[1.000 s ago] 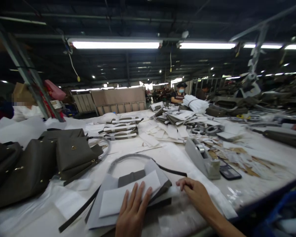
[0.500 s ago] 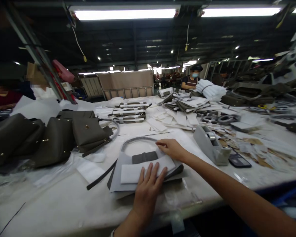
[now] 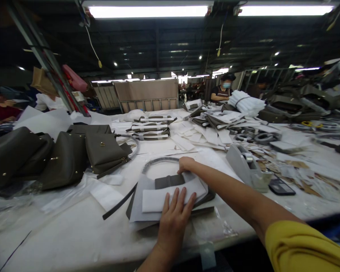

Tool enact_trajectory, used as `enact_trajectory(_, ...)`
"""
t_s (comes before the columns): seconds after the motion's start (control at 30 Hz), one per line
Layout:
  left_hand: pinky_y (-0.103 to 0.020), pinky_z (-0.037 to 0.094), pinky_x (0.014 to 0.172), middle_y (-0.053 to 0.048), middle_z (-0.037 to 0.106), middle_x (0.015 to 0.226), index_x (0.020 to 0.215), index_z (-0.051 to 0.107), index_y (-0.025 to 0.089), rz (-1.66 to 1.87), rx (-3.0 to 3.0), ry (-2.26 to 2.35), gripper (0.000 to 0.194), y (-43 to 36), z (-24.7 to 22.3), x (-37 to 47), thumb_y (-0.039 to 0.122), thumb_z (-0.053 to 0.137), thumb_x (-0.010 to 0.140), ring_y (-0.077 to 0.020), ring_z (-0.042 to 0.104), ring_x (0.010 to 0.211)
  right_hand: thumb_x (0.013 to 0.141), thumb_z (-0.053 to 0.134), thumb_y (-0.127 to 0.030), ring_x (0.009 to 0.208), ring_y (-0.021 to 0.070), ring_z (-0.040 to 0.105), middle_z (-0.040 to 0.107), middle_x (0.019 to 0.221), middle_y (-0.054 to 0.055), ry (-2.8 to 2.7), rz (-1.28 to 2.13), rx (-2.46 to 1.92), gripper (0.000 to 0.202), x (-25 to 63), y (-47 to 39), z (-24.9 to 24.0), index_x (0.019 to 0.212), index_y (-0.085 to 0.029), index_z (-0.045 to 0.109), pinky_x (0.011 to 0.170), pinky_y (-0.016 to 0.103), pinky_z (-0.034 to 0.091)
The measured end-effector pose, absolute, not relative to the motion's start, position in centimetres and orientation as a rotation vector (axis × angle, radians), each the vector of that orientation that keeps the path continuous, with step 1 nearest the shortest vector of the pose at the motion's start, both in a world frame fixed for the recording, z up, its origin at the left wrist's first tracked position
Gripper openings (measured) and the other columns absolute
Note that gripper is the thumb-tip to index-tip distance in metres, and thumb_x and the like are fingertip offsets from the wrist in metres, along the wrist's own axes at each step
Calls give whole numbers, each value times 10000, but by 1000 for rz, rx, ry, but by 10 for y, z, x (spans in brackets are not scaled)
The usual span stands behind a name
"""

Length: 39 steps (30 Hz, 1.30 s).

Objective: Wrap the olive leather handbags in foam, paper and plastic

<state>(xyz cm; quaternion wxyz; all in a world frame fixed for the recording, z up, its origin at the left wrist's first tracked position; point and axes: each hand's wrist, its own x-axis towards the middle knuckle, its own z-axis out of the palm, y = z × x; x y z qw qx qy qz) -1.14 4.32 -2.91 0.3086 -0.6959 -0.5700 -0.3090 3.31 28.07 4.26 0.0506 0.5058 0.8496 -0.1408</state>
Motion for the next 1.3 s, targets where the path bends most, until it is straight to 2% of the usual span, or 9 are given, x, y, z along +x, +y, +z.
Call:
enact_trajectory(0.2,-498,497,1038,-25,543,1429,1449,409,351,-788,-1876,-1484,457,42,-26,-16,301,450,997,-262,516,1306,924,625,-375,696,123,617,650,818,12,2416,-995,1651,237,47,281,50,886,-142,633,660,291,546)
enact_trajectory(0.3,-479,506,1032,-27,532,1440,1458,398,333,-709,-1933,-1472,456,38,-18,-21,282,418,1006,-258,504,1317,801,749,-399,639,121,598,611,697,-11,2448,-1317,1679,295,60,276,55,757,-160,583,608,264,525)
enact_trajectory(0.47,-457,505,1029,-8,538,1435,1452,403,343,-727,-1911,-1416,442,38,-17,-27,286,382,1013,-238,510,1310,620,851,-463,791,147,629,670,796,17,2596,-1782,1554,424,74,263,63,757,-177,570,671,234,506)
enact_trajectory(0.63,-432,463,1049,20,566,1407,1432,429,373,-864,-1805,-1317,434,56,-36,-39,276,340,1018,-214,541,1268,648,790,-568,801,159,644,714,879,51,2779,-1959,1362,519,90,247,73,917,-151,639,721,268,498)
enact_trajectory(0.83,-413,499,1015,40,509,1458,1473,349,364,-664,-1879,-1352,533,62,-28,-66,160,382,981,-198,519,1293,682,768,-568,843,215,667,746,882,70,2902,-1960,1217,483,116,225,77,891,-133,743,834,352,514)
enact_trajectory(0.93,-452,489,1040,27,489,1475,1485,321,355,-625,-1917,-1436,587,59,-20,-69,106,391,958,-217,503,1313,752,738,-508,963,260,678,760,994,78,2977,-1822,1181,387,126,213,72,933,-168,776,949,407,495)
enact_trajectory(1.07,-477,483,1054,12,494,1469,1489,319,340,-597,-1957,-1462,580,58,-16,-67,108,400,964,-231,503,1316,892,615,-345,1111,248,659,732,1145,60,3320,-1244,950,273,139,191,61,1099,-225,746,1039,414,476)
enact_trajectory(1.2,-496,496,1041,2,484,1476,1491,321,314,-583,-1981,-1471,560,57,-14,-67,125,409,971,-240,500,1320,922,513,-149,1214,198,604,676,1266,45,3585,-648,640,365,148,166,51,1233,-264,667,1105,414,434)
enact_trajectory(1.3,-505,493,1046,-3,459,1493,1497,310,293,-576,-1997,-1480,567,55,-11,-67,116,408,968,-243,491,1329,914,467,-85,1273,185,556,629,1337,57,3663,-261,489,467,153,154,45,1334,-250,587,1142,429,388)
